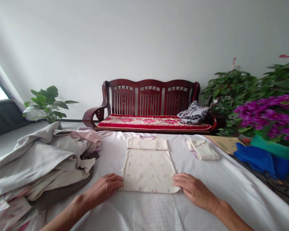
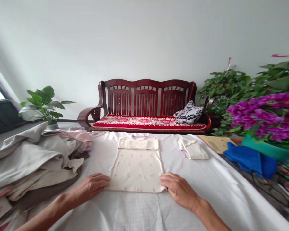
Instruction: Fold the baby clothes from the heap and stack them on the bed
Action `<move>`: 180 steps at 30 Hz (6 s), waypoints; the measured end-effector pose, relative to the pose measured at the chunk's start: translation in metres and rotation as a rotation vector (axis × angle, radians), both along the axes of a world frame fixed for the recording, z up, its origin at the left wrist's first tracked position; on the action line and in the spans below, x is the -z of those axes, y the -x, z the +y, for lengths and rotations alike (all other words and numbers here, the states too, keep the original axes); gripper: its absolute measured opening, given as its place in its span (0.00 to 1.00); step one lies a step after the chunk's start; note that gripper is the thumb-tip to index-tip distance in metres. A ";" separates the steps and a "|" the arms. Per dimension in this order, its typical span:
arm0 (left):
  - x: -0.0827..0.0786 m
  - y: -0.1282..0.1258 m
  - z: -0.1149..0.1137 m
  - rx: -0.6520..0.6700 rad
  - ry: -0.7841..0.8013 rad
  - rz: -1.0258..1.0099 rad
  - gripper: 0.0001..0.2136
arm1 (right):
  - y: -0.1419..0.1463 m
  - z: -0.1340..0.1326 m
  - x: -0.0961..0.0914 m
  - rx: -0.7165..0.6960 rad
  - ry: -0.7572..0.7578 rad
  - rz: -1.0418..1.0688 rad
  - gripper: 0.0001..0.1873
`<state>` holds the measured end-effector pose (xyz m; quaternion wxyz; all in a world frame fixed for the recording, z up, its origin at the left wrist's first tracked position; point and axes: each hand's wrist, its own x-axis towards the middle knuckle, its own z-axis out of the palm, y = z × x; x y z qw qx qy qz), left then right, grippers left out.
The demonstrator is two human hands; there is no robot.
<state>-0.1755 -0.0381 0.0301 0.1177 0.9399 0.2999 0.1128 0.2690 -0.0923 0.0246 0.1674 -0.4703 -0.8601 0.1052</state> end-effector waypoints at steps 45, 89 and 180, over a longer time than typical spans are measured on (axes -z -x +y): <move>0.047 -0.077 0.111 -0.809 0.167 -0.576 0.19 | 0.044 0.122 0.009 0.891 0.176 0.102 0.18; 0.038 -0.052 0.085 -0.468 -0.065 0.133 0.28 | 0.042 0.101 0.044 0.448 -0.069 -0.216 0.33; 0.024 -0.046 0.104 -0.323 -0.094 -0.123 0.25 | 0.006 0.100 0.031 0.229 -0.267 -0.003 0.32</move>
